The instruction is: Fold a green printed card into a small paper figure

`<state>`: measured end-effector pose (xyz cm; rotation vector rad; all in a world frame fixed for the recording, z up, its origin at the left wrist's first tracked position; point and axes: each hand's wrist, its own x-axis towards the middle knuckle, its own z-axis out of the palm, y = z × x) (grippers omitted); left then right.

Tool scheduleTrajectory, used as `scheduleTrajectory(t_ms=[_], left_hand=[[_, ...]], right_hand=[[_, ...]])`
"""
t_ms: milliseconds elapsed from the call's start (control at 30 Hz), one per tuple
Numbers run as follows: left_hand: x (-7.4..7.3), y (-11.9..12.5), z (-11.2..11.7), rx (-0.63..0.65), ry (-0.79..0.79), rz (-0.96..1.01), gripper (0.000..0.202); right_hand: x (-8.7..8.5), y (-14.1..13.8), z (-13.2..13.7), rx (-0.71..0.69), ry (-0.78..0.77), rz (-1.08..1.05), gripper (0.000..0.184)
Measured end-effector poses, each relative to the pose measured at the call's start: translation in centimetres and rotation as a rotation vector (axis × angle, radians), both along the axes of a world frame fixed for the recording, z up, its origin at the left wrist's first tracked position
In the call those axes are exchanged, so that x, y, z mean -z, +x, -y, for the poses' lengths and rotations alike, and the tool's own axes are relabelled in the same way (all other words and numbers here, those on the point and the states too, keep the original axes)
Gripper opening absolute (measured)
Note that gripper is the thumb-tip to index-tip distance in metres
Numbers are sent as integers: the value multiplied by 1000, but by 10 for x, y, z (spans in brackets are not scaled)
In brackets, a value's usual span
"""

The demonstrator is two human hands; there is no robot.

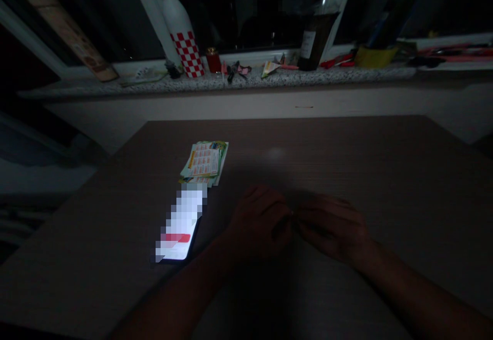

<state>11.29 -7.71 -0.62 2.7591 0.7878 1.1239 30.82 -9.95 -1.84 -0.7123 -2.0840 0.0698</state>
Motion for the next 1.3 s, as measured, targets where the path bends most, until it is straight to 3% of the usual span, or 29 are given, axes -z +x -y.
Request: scheduleTrajectory(t_ms=[367,633,867,1033,1100,1300], left_hand=[[1,2,-9,67,-10,-77,8],[1,-12,-19,20,-56,-68,2],[-1,-23,-19,-95,-130,-42,3],[-1,-9,-5,-7,-177,-36,20],[2,-4,-2,24,-198,-37,14],[11,-3,-4,54,-393,192,10]], right_hand=[[-1,4,-2,-69,-13,57,12],[-11,9,-2,36,21,6,15],[-18,16,-1,132,-81,-54,11],[-12,9,-3,21,-87,-24,12],[-9,6,-3,-9,-108,-4,12],[-5,9,-3,66,-192,-54,26]])
